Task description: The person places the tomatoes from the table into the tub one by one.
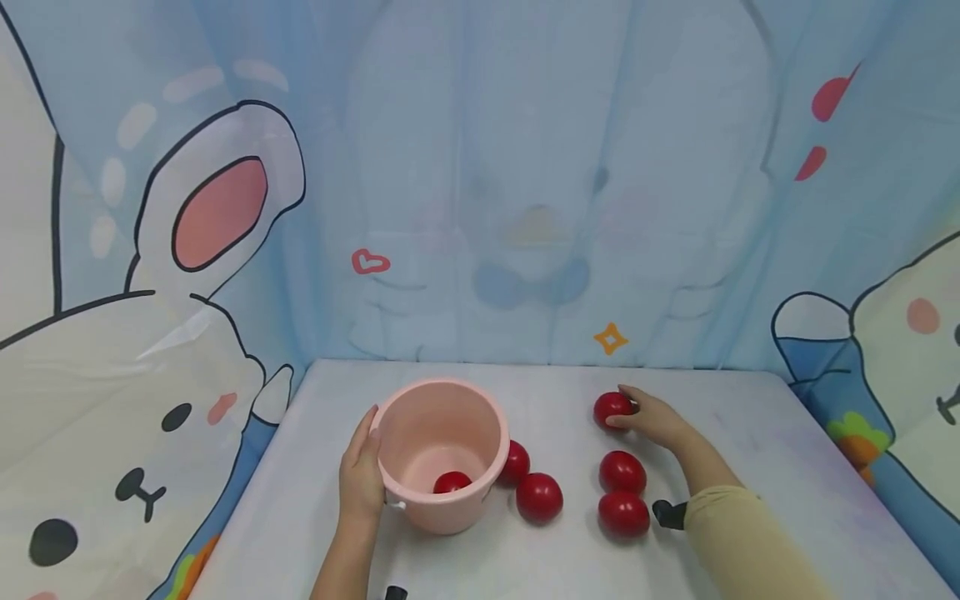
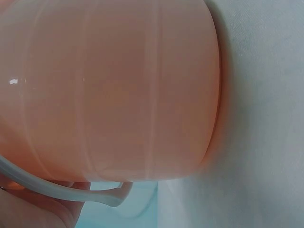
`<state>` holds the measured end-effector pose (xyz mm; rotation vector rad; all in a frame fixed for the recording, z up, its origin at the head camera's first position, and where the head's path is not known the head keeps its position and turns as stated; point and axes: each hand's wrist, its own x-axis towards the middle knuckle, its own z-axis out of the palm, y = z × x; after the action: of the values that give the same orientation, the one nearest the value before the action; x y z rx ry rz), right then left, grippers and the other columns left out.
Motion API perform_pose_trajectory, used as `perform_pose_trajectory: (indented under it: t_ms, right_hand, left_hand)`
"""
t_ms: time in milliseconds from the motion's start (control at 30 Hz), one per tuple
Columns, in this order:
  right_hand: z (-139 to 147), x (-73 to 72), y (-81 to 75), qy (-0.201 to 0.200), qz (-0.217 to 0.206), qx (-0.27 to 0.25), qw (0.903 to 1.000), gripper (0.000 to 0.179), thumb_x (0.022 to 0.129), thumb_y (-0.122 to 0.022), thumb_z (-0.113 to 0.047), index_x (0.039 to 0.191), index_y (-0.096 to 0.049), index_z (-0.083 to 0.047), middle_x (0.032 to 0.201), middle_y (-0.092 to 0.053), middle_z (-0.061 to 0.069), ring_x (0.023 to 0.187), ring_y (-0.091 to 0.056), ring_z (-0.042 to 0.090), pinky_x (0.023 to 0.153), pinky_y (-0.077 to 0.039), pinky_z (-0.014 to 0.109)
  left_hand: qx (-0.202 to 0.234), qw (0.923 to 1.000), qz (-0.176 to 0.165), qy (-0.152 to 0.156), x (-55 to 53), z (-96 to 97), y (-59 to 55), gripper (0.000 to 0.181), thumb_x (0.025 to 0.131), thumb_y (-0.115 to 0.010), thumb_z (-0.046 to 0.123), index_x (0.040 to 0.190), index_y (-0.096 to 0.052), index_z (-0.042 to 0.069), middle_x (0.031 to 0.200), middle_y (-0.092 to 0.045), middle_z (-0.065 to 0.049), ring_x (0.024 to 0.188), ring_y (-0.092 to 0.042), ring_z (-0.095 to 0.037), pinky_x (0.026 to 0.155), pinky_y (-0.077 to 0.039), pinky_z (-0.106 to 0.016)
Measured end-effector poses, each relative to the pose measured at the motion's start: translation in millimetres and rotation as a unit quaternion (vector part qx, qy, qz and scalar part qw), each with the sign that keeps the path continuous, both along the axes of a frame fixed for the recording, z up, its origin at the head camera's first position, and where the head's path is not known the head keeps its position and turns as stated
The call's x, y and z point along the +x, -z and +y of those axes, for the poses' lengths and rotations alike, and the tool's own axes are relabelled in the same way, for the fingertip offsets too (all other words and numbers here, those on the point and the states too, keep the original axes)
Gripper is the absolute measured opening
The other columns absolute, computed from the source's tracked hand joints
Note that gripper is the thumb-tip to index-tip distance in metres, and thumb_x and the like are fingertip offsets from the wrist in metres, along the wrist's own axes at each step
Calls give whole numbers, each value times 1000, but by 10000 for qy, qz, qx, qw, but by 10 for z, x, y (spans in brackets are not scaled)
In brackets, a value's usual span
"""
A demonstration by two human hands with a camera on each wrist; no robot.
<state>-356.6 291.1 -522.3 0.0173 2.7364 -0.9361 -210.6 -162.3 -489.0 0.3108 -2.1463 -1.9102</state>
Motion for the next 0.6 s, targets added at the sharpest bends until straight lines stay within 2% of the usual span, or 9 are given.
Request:
perform_pose_trajectory:
  t_ms: [433,600]
  right_hand:
    - [-5,10,85,197,175,138,9996,95,84,-74,-48,154,-27,-4,149,-37,30,134,-34,52,104,-42,65]
    - [-6,26,104,200,249,178,9993,97,82,-75,-51,153,-29,-4,147,-39,30,132,-36,52,101,-45,65]
  left_hand:
    - [34,10000,-35,6,5,-7,3,45,105,-32,46,149,-39,40,156,-39,14,150,-31,-19,115,-37,-48]
    - [5,10000,-10,1,2,-6,6,45,106,-32,46,150,-38,39,156,-39,14,150,-31,-19,116,-37,-48]
